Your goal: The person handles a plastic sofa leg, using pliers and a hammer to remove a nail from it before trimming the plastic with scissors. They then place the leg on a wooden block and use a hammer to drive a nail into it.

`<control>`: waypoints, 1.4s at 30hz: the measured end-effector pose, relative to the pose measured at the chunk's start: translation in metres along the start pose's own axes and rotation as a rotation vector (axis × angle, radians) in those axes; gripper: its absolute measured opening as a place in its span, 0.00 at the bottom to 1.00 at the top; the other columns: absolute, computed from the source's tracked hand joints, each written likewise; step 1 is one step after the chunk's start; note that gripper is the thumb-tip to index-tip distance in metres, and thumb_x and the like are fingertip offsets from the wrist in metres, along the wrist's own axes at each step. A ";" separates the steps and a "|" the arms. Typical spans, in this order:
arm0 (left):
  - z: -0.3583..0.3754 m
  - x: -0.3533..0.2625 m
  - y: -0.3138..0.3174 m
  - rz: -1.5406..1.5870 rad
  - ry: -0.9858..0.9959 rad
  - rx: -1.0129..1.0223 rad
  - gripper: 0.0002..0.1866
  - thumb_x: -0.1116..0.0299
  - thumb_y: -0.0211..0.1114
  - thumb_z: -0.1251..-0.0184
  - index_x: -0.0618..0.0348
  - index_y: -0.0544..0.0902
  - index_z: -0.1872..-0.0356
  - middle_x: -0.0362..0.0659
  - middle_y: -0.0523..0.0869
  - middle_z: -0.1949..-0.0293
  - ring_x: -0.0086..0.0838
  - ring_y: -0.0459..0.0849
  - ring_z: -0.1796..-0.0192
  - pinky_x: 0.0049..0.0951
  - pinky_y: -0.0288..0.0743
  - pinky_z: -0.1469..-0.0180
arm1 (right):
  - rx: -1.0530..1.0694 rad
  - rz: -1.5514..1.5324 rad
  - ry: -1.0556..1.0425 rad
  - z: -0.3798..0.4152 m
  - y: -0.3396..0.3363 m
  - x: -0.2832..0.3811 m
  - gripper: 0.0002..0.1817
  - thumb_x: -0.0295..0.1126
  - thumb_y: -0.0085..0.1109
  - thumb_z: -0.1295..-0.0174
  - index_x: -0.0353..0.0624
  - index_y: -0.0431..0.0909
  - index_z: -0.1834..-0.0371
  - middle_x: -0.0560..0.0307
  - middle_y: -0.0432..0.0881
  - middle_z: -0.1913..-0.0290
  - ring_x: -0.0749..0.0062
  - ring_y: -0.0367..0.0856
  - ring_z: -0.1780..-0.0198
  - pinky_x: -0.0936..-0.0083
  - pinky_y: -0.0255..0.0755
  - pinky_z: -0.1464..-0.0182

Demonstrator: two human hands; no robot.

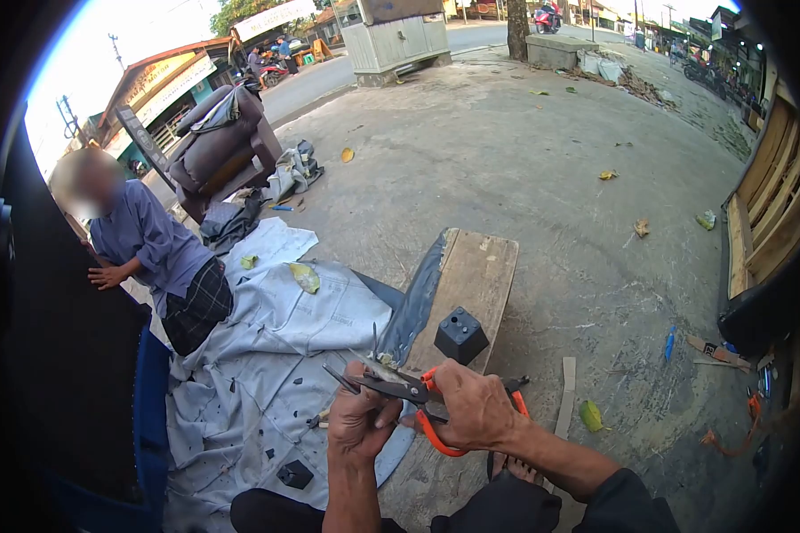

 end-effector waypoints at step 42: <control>0.007 -0.004 0.022 -0.415 0.122 -0.151 0.08 0.75 0.70 0.29 0.63 0.81 0.54 0.52 0.90 0.66 0.16 0.75 0.82 0.15 0.59 0.84 | 0.245 -0.155 0.166 0.023 0.002 -0.025 0.19 0.37 0.68 0.38 0.35 0.70 0.61 0.40 0.80 0.74 0.42 0.84 0.73 0.56 0.75 0.69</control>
Point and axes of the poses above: each hand's wrist, its own z-axis away from the middle knuckle, its own y-axis out of the palm, x = y × z, the point moved 8 cm from there along -z, towards the middle knuckle
